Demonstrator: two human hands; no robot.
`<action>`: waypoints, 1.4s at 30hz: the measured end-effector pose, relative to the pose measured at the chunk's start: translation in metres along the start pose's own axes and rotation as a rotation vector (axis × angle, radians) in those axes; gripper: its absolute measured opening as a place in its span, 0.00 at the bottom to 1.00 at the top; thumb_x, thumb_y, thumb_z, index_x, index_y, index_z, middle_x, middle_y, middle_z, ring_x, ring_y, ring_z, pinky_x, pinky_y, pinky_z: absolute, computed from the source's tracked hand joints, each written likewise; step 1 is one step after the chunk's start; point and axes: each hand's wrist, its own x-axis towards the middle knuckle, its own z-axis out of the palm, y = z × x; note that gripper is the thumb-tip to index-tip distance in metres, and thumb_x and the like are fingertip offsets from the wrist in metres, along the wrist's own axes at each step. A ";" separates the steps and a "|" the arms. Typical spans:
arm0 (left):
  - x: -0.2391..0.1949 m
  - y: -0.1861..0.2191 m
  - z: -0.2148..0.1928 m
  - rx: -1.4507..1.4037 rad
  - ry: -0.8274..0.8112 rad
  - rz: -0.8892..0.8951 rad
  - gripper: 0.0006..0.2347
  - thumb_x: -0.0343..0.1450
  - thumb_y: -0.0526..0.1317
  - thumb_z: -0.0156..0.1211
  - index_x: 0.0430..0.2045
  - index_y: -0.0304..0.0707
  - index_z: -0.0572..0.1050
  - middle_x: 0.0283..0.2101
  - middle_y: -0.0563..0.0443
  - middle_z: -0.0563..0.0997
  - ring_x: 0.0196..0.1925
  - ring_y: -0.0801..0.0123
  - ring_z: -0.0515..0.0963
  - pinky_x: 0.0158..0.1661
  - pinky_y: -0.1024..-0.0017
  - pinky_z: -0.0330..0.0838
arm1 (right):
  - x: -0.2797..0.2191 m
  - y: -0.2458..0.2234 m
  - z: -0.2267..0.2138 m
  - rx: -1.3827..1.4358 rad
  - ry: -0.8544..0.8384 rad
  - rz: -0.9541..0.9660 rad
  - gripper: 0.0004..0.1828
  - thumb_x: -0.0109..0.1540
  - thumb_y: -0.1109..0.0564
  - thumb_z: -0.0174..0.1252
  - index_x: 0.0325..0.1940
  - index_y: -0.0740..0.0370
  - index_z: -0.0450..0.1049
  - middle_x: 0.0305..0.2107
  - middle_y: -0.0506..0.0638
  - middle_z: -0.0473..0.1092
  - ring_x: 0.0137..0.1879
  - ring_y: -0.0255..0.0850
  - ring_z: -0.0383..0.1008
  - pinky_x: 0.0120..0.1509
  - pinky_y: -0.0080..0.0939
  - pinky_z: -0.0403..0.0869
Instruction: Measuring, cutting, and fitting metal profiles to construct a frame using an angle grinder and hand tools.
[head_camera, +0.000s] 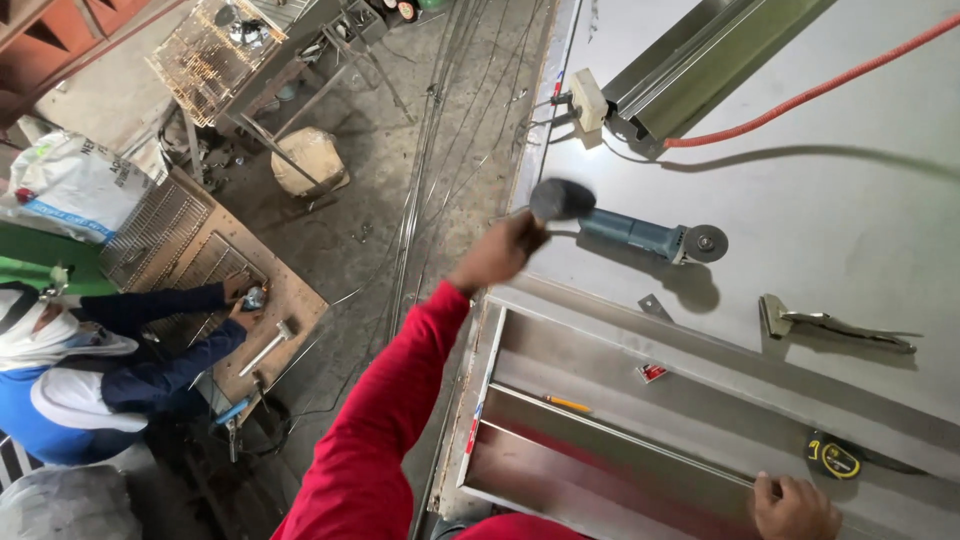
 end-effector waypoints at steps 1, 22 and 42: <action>-0.020 -0.009 0.017 0.142 -0.037 -0.063 0.06 0.74 0.41 0.53 0.35 0.38 0.71 0.32 0.37 0.82 0.29 0.47 0.77 0.32 0.53 0.67 | -0.002 0.002 0.002 -0.015 0.015 -0.006 0.19 0.66 0.42 0.65 0.26 0.51 0.74 0.28 0.48 0.71 0.39 0.54 0.74 0.41 0.54 0.65; -0.222 -0.094 0.101 0.373 -0.331 -0.775 0.12 0.76 0.41 0.42 0.45 0.35 0.73 0.46 0.30 0.80 0.46 0.37 0.81 0.42 0.46 0.75 | -0.014 -0.003 -0.034 -0.011 -0.196 0.012 0.23 0.65 0.32 0.55 0.34 0.51 0.78 0.34 0.46 0.76 0.46 0.48 0.75 0.56 0.53 0.67; -0.174 -0.109 0.131 0.545 -0.593 -0.615 0.16 0.73 0.46 0.46 0.47 0.39 0.78 0.50 0.37 0.81 0.52 0.44 0.81 0.48 0.51 0.75 | -0.023 -0.001 -0.036 0.037 -0.048 -0.020 0.21 0.65 0.37 0.59 0.32 0.55 0.78 0.31 0.51 0.75 0.43 0.52 0.75 0.55 0.54 0.68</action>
